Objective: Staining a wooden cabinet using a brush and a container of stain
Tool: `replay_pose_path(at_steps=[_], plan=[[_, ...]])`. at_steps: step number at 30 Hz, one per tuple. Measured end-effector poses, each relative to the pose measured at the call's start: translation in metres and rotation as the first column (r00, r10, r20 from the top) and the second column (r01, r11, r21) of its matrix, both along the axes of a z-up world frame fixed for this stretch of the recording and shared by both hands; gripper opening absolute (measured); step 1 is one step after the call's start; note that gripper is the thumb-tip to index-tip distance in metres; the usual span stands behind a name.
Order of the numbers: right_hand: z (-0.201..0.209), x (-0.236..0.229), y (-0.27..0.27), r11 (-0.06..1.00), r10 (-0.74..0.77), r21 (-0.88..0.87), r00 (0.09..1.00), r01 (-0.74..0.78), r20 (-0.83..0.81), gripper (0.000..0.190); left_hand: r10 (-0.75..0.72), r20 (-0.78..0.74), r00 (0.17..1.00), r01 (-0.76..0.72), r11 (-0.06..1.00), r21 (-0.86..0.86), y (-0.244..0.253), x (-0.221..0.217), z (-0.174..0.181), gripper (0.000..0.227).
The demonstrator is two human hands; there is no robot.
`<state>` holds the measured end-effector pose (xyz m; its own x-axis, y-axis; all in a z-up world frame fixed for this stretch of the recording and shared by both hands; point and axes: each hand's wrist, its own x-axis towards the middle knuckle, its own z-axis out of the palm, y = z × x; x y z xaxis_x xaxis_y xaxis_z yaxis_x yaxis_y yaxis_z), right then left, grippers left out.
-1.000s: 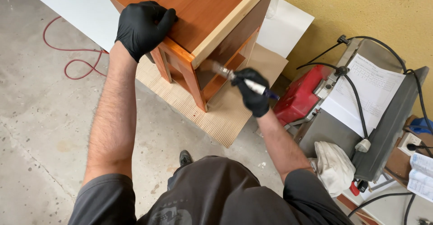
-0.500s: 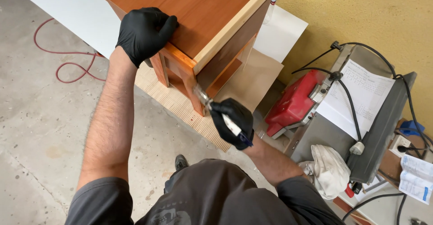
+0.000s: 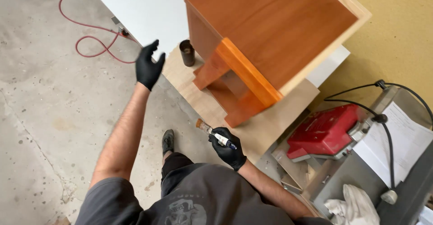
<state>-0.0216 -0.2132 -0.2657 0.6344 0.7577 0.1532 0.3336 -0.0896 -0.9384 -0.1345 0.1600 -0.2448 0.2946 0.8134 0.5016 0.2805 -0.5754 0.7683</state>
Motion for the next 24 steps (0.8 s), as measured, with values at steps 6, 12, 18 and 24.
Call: replay_pose_path(at_steps=[6,12,18,24], plan=[[-0.012,-0.062,0.121,0.991,-0.13,0.008,0.99,0.131,-0.047,0.022,-0.321,-0.265,0.91,0.16,0.857,-0.489,0.062,0.032,-0.096,0.114],[0.009,-0.095,0.185,0.926,-0.377,-0.043,0.923,0.375,-0.073,0.021,-0.551,-0.209,0.808,0.371,0.752,-0.545,0.132,0.085,-0.164,0.126],[0.031,-0.105,0.192,0.862,-0.506,-0.032,0.86,0.505,-0.067,0.018,-0.638,-0.175,0.75,0.469,0.699,-0.54,0.143,0.098,-0.179,0.101],[0.046,-0.102,0.187,0.849,-0.508,0.074,0.847,0.523,-0.155,0.019,-0.656,-0.132,0.743,0.56,0.717,-0.415,0.125,0.051,-0.137,0.087]])
